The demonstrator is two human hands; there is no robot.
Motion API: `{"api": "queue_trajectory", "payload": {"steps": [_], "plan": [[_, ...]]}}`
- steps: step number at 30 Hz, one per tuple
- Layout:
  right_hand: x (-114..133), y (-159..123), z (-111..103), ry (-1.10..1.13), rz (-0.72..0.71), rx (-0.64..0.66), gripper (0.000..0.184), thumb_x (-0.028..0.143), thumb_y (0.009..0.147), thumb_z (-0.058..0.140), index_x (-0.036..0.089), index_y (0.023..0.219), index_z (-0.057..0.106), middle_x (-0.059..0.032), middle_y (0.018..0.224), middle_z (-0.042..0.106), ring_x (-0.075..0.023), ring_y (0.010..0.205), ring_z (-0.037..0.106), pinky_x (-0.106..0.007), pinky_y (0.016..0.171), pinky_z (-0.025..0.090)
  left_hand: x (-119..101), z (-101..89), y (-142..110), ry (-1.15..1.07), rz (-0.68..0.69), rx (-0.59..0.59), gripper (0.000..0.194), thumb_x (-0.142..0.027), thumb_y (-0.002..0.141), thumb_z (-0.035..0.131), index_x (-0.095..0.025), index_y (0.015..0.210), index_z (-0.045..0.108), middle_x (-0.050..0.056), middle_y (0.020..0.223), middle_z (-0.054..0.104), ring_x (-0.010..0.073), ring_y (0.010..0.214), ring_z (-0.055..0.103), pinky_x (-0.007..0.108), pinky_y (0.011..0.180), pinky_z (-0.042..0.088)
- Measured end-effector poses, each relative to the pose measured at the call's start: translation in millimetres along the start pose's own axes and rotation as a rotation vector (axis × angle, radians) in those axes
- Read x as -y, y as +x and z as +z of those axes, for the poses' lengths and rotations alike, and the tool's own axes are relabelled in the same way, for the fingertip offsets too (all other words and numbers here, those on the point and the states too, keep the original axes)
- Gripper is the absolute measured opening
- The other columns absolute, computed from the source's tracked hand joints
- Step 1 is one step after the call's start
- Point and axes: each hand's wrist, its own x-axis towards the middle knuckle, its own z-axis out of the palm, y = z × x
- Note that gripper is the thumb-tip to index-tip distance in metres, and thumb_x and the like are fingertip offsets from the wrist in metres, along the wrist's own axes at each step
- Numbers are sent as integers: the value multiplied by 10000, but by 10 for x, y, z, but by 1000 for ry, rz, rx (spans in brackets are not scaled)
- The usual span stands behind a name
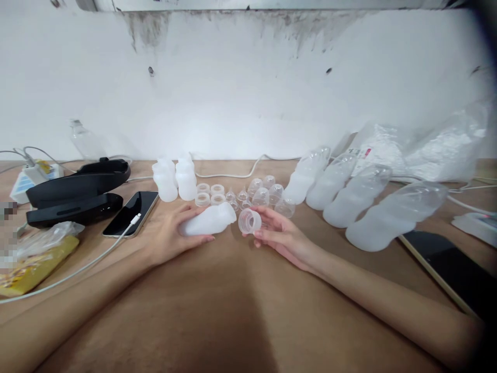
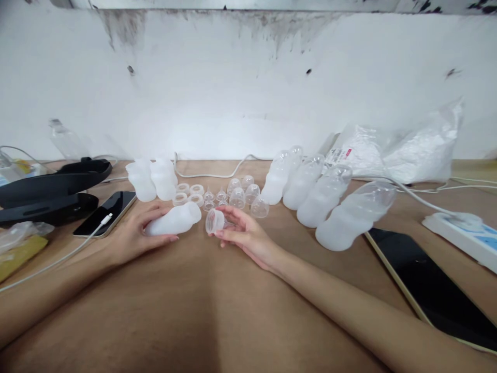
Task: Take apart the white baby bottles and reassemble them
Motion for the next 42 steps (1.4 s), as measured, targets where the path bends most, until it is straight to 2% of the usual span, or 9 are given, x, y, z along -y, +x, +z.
{"api": "queue_trajectory", "payload": {"steps": [7, 12, 18, 21, 25, 29, 32, 37, 42], "plan": [[3, -3, 9, -90, -38, 4, 399, 156, 665, 672, 242, 1025, 524, -24, 1030, 527, -108, 778, 552, -220, 586, 463, -11, 8, -20, 104, 1, 79, 473, -405, 743, 614, -259, 1180, 508, 36, 1040, 527, 217, 979, 505, 378, 869, 419], [-19, -52, 43, -432, -154, 4, 402, 184, 668, 670, 264, 1030, 513, -19, 1099, 507, -95, 736, 542, -270, 678, 478, -139, 4, -29, 189, 35, 137, 473, -430, 761, 568, -266, 1198, 486, 50, 1030, 524, 219, 937, 527, 370, 828, 449], [-37, -109, 58, -623, -260, 51, 377, 185, 721, 619, 281, 1067, 504, -26, 1148, 505, -159, 892, 557, -327, 753, 486, -209, -54, -13, 46, -128, 271, 423, -440, 774, 529, -218, 1132, 505, 31, 1079, 594, 218, 939, 570, 339, 821, 461], [-36, -95, 50, -587, -240, 46, 373, 211, 719, 634, 281, 1059, 496, -26, 1139, 504, -153, 883, 557, -313, 735, 491, -186, -69, -19, 23, -122, 240, 327, -392, 820, 457, -204, 1082, 511, 29, 1049, 614, 223, 941, 576, 360, 818, 462], [-27, -64, 46, -461, -140, 12, 371, 240, 681, 679, 266, 1004, 498, -29, 1106, 498, -119, 794, 562, -269, 667, 501, -142, -40, -42, 144, 138, 99, 338, -339, 775, 555, -186, 1069, 485, 69, 1057, 581, 230, 970, 548, 356, 812, 460], [-12, -61, 57, -377, -79, 77, 471, 237, 699, 663, 283, 1123, 463, -44, 1098, 515, -140, 810, 582, -260, 599, 510, -92, -5, -74, 401, 462, -10, 282, -220, 814, 535, -176, 1084, 469, 108, 1074, 533, 230, 960, 519, 373, 802, 438], [7, -76, 69, -357, -72, 151, 432, 226, 733, 630, 259, 1136, 476, -37, 951, 598, -150, 800, 601, -249, 575, 503, -56, 8, -94, 502, 562, -24, 319, -209, 826, 536, -190, 1126, 429, 107, 1074, 528, 231, 953, 515, 366, 777, 438], [31, -81, 71, -330, -103, 133, 386, 193, 721, 641, 230, 1081, 507, -29, 893, 616, -148, 774, 618, -242, 566, 499, -23, 14, -86, 283, 377, -106, 645, -421, 740, 620, -191, 1244, 292, 145, 1201, 418, 271, 1112, 429, 414, 887, 410], [27, -74, 73, -346, -93, 109, 399, 204, 697, 663, 236, 1067, 517, -26, 899, 617, -159, 770, 622, -261, 571, 502, 22, 25, -54, 197, 166, 6, 600, -436, 751, 592, -204, 1237, 327, 112, 1195, 472, 260, 1097, 469, 416, 893, 416]]}}
